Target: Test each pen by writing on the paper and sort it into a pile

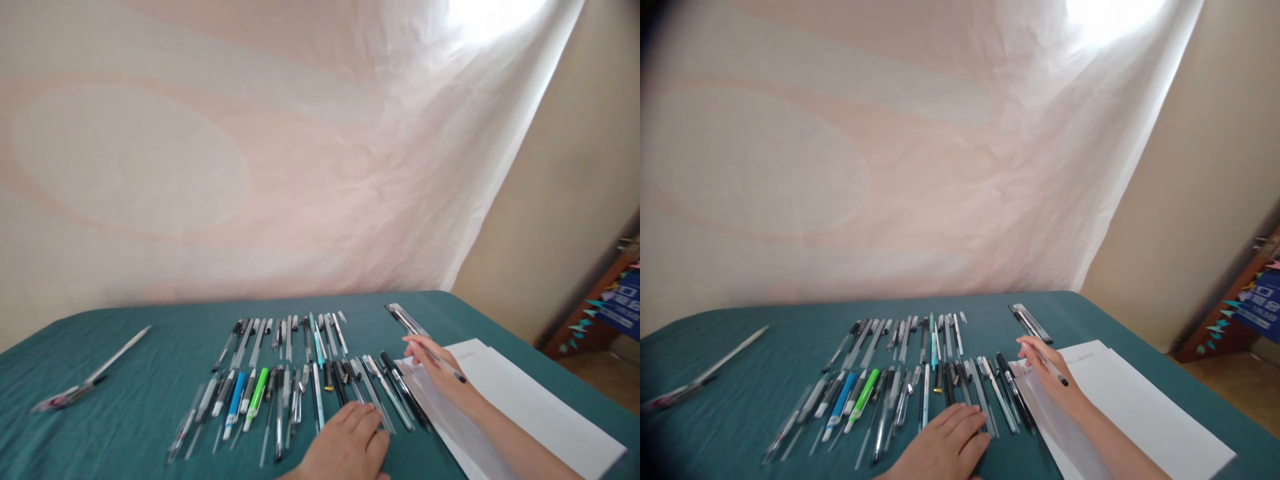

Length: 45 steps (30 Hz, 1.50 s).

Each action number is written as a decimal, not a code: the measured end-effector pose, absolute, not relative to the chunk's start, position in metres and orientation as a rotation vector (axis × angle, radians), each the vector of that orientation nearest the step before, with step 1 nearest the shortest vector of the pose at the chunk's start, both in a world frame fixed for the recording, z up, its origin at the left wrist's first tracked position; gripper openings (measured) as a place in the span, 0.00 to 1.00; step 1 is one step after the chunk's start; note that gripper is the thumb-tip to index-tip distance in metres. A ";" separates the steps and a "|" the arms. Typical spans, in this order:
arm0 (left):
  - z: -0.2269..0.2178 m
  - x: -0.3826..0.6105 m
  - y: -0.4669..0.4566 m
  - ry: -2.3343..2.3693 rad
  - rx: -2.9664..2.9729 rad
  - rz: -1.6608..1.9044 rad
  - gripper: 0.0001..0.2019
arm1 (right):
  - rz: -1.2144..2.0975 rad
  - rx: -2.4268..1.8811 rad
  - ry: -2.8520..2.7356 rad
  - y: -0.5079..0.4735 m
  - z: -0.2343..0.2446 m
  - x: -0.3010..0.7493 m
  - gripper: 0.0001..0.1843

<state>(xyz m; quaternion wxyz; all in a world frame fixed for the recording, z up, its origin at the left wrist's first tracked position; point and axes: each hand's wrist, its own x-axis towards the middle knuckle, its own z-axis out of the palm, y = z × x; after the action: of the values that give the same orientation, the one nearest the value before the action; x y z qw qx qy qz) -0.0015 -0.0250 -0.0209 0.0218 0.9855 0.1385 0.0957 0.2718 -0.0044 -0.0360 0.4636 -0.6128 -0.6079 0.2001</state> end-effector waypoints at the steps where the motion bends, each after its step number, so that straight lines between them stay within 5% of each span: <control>1: -0.025 -0.001 -0.025 0.421 3.065 0.332 0.21 | 0.502 -1.496 -1.533 0.001 -0.032 0.268 0.18; 12: -0.050 0.004 -0.019 0.416 3.213 0.671 0.14 | 0.312 -1.453 -1.989 0.113 -0.027 0.202 0.10; 21: -0.055 0.005 -0.016 0.375 3.176 0.783 0.15 | 0.226 -1.673 -1.923 0.157 -0.044 0.181 0.13; 33: -0.026 -0.005 -0.017 0.499 2.766 0.605 0.13 | 0.259 -1.554 -1.879 0.108 -0.013 0.219 0.12; 45: -0.025 -0.001 -0.011 0.713 1.407 1.019 0.21 | 0.317 -1.176 -2.005 -0.014 0.002 0.167 0.11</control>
<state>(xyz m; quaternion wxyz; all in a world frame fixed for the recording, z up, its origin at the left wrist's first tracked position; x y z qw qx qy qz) -0.0013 -0.0113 -0.0253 0.5906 0.6046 0.3062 0.4381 0.1671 -0.0138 0.0015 0.3874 -0.4620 -0.7880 0.1247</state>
